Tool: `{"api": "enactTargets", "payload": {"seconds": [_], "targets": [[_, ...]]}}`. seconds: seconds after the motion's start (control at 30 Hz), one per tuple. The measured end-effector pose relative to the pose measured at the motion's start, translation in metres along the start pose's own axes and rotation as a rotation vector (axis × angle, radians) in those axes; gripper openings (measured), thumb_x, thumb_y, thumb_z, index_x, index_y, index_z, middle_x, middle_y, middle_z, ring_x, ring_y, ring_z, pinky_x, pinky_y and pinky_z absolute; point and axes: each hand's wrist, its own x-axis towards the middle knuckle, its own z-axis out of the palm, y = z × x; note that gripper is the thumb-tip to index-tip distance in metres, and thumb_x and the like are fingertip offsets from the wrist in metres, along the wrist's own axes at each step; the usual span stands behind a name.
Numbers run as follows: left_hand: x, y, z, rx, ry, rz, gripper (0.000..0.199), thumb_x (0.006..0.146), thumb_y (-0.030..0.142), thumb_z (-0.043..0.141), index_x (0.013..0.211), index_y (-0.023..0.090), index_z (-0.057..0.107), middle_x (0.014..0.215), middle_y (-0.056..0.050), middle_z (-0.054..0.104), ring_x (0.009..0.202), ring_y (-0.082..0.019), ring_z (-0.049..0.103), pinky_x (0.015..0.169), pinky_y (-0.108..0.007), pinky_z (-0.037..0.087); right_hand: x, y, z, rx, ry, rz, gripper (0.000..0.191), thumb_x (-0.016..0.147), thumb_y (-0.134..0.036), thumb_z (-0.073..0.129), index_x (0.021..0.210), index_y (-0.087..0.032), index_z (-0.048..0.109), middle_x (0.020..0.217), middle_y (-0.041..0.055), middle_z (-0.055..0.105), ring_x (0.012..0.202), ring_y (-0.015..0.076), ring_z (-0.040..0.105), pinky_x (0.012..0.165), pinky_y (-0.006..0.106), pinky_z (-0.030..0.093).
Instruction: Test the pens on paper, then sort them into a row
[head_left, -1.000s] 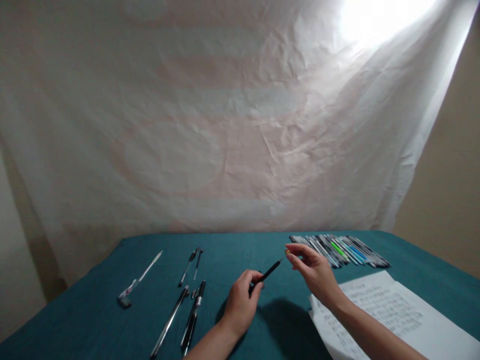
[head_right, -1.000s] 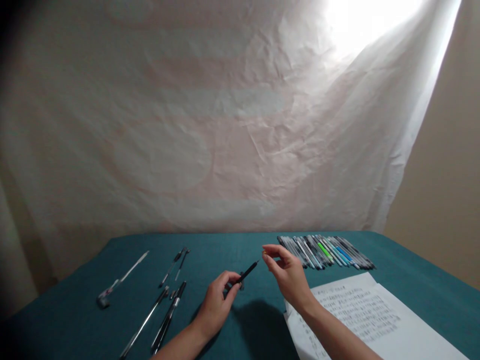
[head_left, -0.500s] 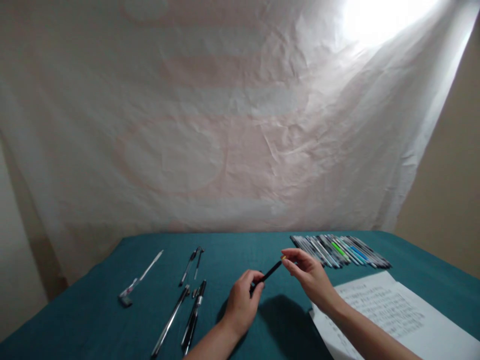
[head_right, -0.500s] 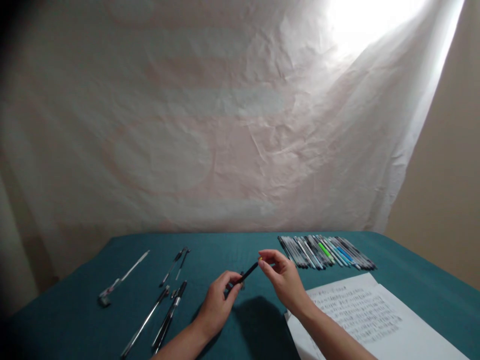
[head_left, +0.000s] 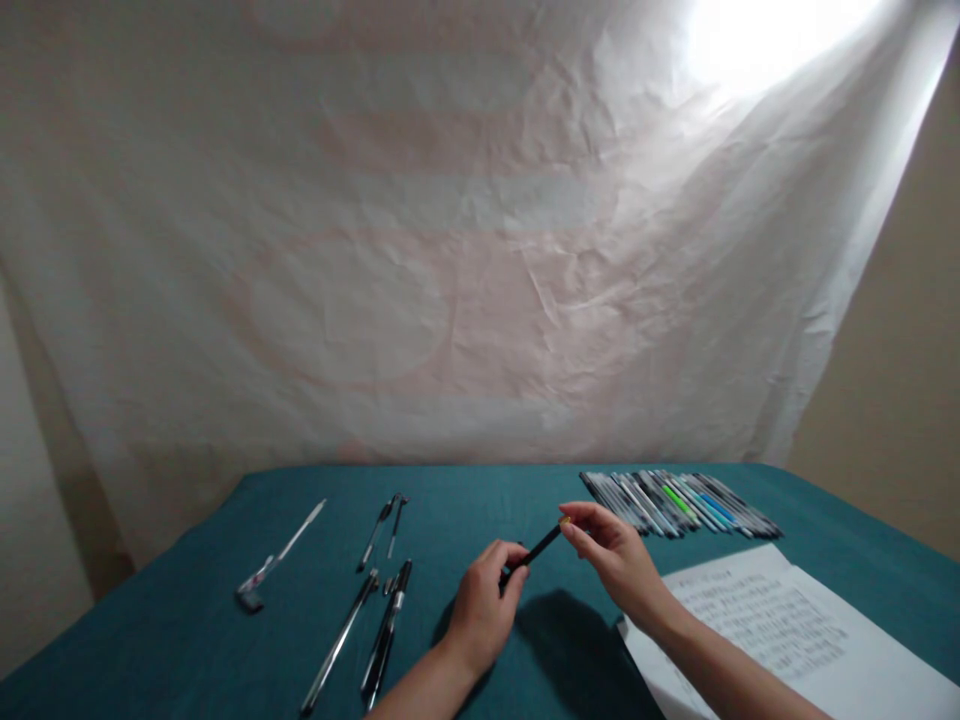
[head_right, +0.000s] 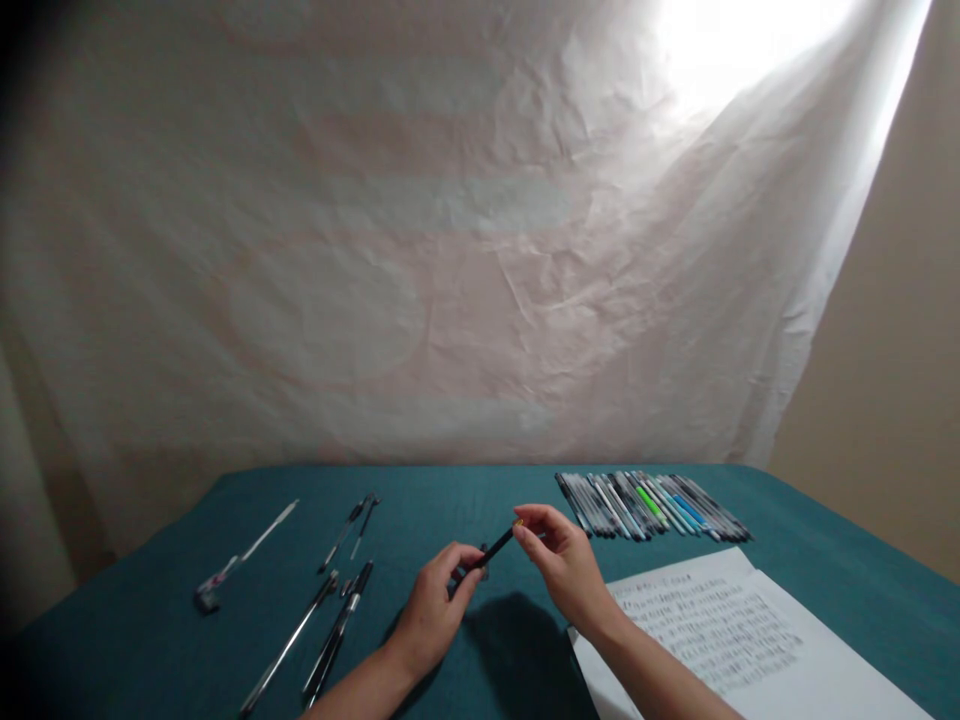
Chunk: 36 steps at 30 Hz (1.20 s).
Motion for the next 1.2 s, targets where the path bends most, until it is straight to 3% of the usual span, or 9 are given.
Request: {"api": "enactTargets", "payload": {"seconds": [0.37,0.5,0.63,0.77,0.83,0.93,1.07,1.13,1.2], "targets": [[0.0,0.004,-0.002,0.016,-0.028,0.029,0.015,0.081,0.019,0.045,0.09,0.02,0.056,0.085,-0.002,0.058,0.081,-0.014,0.054,0.073,-0.024,0.039,-0.002,-0.009,0.002,0.071,0.028,0.13,0.037,0.068,-0.039,0.062,0.098,-0.016,0.062,0.072,0.0015,0.056,0.058,0.0106,0.045,0.054,0.024,0.039],[-0.001,0.006,-0.003,0.019,-0.029,0.043,0.015,0.08,0.019,0.045,0.09,0.02,0.057,0.084,-0.003,0.058,0.08,-0.015,0.054,0.071,-0.024,0.04,-0.003,-0.007,0.003,0.126,0.049,0.195,0.04,0.067,-0.04,0.063,0.098,-0.015,0.063,0.062,-0.0004,0.054,0.054,0.0092,0.042,0.052,0.023,0.036],[0.0,0.007,-0.003,0.032,-0.013,0.067,0.015,0.079,0.018,0.046,0.086,0.02,0.059,0.081,-0.003,0.058,0.077,-0.015,0.053,0.07,-0.024,0.04,-0.005,-0.001,0.006,0.174,0.105,0.244,0.031,0.063,-0.041,0.066,0.079,-0.014,0.064,0.058,-0.0026,0.05,0.049,0.007,0.039,0.047,0.021,0.032],[0.001,0.005,-0.001,0.01,0.04,0.049,0.011,0.077,0.018,0.05,0.082,0.019,0.059,0.079,-0.003,0.058,0.075,-0.015,0.054,0.068,-0.024,0.04,-0.007,0.001,0.009,0.204,0.107,0.244,0.028,0.065,-0.042,0.065,0.063,-0.017,0.053,0.05,-0.006,0.043,0.043,0.006,0.037,0.046,0.02,0.031],[0.002,0.003,0.0,-0.028,0.049,0.023,0.012,0.078,0.019,0.049,0.084,0.018,0.059,0.079,-0.003,0.059,0.075,-0.015,0.055,0.068,-0.024,0.041,-0.008,0.0,0.011,0.23,0.08,0.265,0.028,0.064,-0.043,0.065,0.069,-0.017,0.055,0.055,-0.0041,0.048,0.046,0.0073,0.041,0.045,0.02,0.033],[0.003,0.001,-0.001,-0.096,0.029,-0.009,0.017,0.081,0.022,0.044,0.088,0.017,0.058,0.081,-0.004,0.059,0.074,-0.014,0.056,0.067,-0.024,0.043,-0.009,-0.001,0.013,0.303,0.02,0.298,0.035,0.066,-0.042,0.064,0.09,-0.018,0.059,0.082,0.0038,0.057,0.059,0.011,0.049,0.044,0.02,0.036],[0.002,-0.001,-0.001,-0.111,0.015,-0.03,0.017,0.08,0.022,0.045,0.089,0.017,0.058,0.081,-0.004,0.059,0.072,-0.013,0.057,0.066,-0.023,0.044,-0.009,-0.003,0.012,0.383,-0.027,0.276,0.041,0.07,-0.041,0.06,0.106,-0.022,0.057,0.108,0.0078,0.053,0.063,0.0103,0.05,0.046,0.021,0.037],[0.001,-0.002,0.0,-0.095,0.008,-0.019,0.016,0.08,0.021,0.046,0.088,0.018,0.059,0.081,-0.003,0.059,0.072,-0.013,0.057,0.067,-0.023,0.043,-0.008,-0.002,0.011,0.365,-0.033,0.246,0.039,0.071,-0.041,0.059,0.104,-0.021,0.058,0.106,0.0072,0.054,0.06,0.0093,0.048,0.046,0.021,0.037],[0.0,-0.002,0.001,-0.083,0.002,-0.014,0.015,0.079,0.02,0.046,0.087,0.018,0.059,0.08,-0.003,0.058,0.071,-0.013,0.057,0.066,-0.023,0.043,-0.008,0.0,0.009,0.314,-0.02,0.233,0.035,0.071,-0.041,0.059,0.098,-0.018,0.061,0.082,0.0041,0.059,0.054,0.0085,0.045,0.046,0.021,0.035]]}}
